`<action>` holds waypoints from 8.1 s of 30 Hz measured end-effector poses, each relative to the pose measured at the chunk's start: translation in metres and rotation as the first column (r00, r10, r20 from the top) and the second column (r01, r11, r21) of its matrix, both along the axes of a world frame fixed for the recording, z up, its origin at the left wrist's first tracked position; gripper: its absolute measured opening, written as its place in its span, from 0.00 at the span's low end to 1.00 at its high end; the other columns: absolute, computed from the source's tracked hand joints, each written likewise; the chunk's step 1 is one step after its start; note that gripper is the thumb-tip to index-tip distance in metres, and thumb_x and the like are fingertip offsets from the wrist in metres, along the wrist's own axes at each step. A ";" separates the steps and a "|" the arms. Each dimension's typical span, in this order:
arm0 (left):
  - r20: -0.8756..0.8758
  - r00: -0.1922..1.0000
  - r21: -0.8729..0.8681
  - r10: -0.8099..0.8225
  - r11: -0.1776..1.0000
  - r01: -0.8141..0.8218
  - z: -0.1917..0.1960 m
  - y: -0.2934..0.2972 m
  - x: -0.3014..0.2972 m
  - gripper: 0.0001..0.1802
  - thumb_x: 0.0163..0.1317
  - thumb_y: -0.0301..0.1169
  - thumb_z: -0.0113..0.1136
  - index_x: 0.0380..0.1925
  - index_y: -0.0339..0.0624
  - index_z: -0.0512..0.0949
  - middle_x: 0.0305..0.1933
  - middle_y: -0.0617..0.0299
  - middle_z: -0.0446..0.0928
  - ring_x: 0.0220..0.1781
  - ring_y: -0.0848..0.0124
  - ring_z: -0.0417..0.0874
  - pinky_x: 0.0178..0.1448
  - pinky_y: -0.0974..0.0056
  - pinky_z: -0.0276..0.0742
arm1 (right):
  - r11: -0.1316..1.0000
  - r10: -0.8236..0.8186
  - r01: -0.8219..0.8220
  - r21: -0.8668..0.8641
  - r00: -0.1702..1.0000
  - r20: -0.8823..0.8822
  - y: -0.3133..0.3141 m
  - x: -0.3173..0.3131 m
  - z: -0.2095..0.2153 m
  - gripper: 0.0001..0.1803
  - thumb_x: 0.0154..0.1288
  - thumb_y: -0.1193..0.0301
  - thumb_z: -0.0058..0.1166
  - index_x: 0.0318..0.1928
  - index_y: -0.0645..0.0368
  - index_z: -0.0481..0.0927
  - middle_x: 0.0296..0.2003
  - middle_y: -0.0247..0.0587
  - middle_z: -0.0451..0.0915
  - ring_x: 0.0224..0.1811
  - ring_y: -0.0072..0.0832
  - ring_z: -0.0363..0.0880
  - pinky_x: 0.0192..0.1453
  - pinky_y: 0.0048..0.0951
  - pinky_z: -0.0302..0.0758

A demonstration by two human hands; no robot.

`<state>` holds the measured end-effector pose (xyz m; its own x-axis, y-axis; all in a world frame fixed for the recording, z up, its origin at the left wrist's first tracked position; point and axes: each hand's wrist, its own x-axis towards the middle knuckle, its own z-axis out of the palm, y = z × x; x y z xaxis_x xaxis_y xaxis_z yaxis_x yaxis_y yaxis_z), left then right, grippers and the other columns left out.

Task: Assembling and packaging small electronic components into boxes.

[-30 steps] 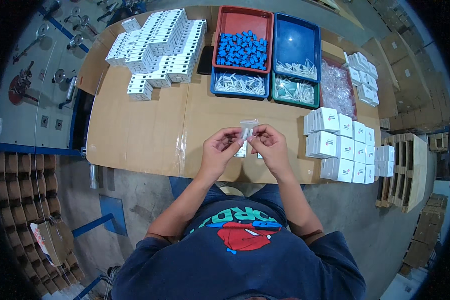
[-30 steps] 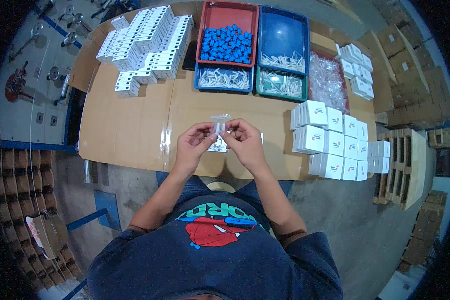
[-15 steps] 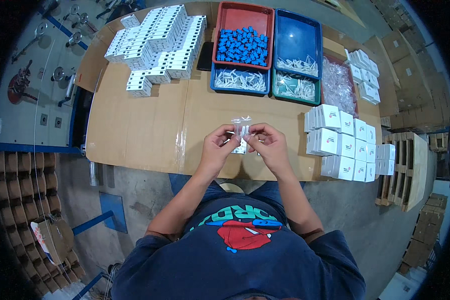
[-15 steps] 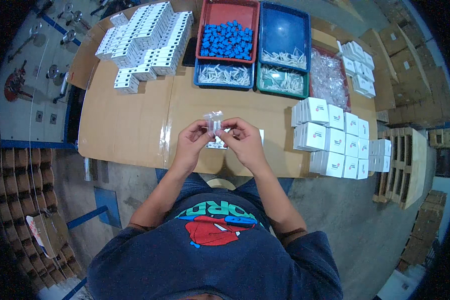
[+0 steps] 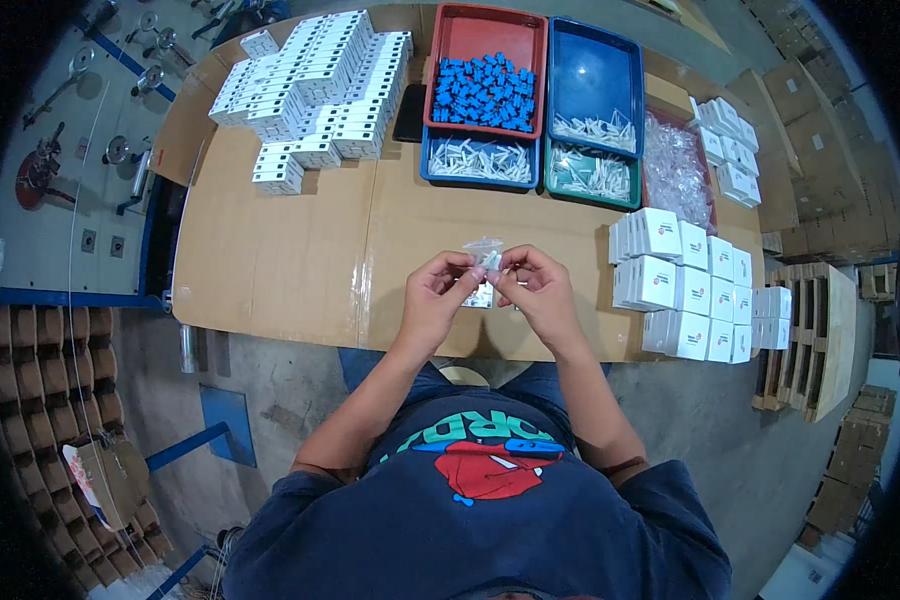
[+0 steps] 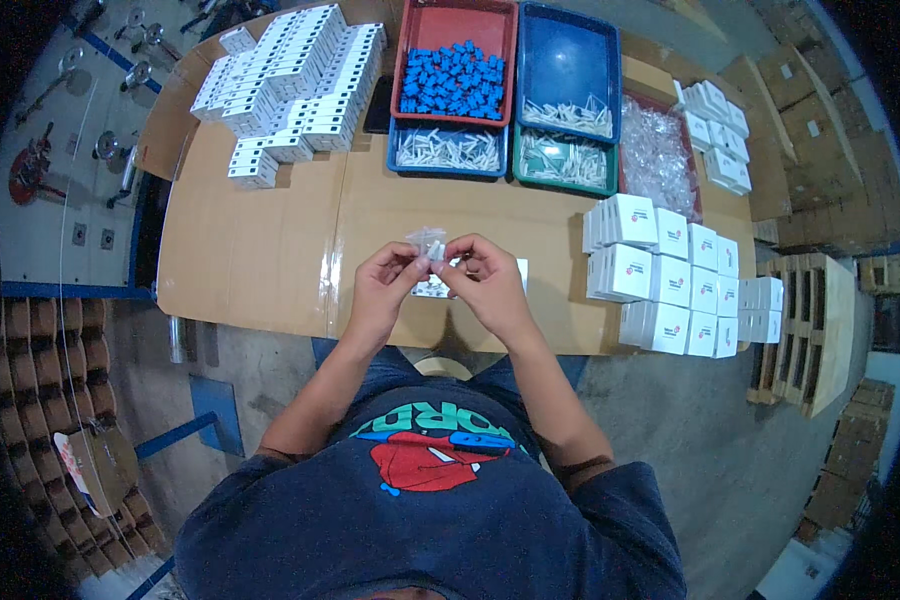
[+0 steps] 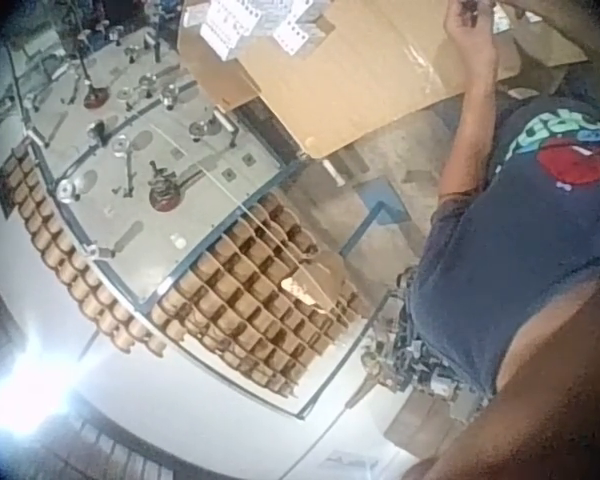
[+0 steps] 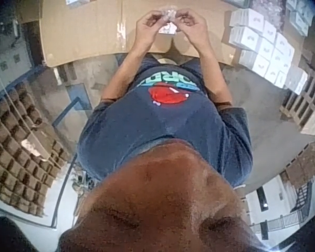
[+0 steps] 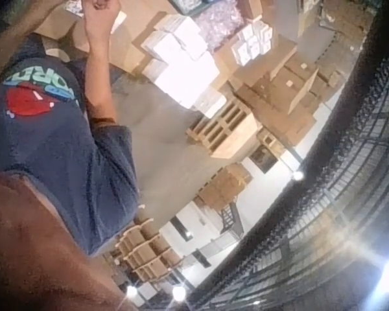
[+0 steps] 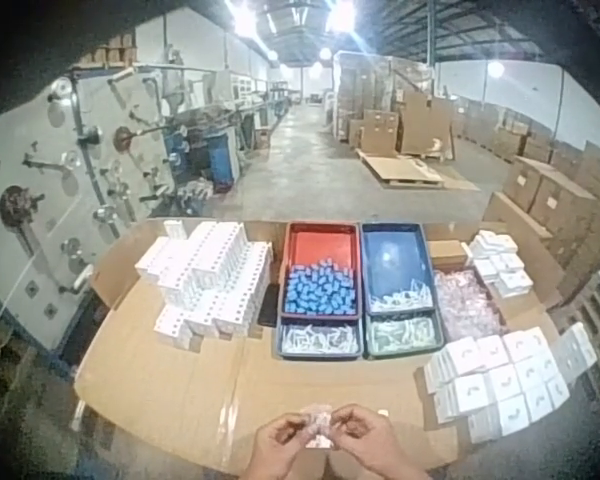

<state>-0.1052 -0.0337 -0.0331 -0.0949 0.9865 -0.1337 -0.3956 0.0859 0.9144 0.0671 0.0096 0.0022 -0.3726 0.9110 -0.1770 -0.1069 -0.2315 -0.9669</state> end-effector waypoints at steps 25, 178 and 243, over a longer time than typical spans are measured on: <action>0.012 1.000 0.051 -0.012 0.999 0.012 0.002 -0.002 -0.002 0.13 0.66 0.19 0.64 0.49 0.37 0.78 0.43 0.67 0.80 0.43 0.79 0.80 0.50 0.71 0.78 | 0.998 0.037 -0.038 0.040 0.999 0.010 -0.001 -0.003 0.001 0.09 0.69 0.76 0.64 0.47 0.62 0.79 0.32 0.31 0.83 0.32 0.14 0.80 0.35 0.18 0.76; 0.475 0.880 -0.269 0.030 0.957 0.113 0.013 -0.008 0.013 0.11 0.72 0.36 0.63 0.52 0.49 0.80 0.44 0.70 0.81 0.45 0.78 0.80 0.51 0.64 0.73 | 0.970 -0.123 0.117 0.215 0.992 0.017 -0.016 -0.011 -0.013 0.12 0.64 0.81 0.67 0.47 0.63 0.80 0.39 0.32 0.81 0.32 0.12 0.78 0.34 0.16 0.76; -0.008 1.000 -0.008 0.028 1.000 -0.028 0.012 -0.007 0.003 0.12 0.69 0.24 0.65 0.51 0.35 0.80 0.44 0.65 0.82 0.42 0.80 0.81 0.47 0.71 0.79 | 0.951 -0.060 0.053 0.306 0.998 0.014 -0.011 -0.006 -0.014 0.04 0.68 0.80 0.62 0.42 0.62 0.83 0.41 0.31 0.77 0.34 0.13 0.73 0.37 0.16 0.69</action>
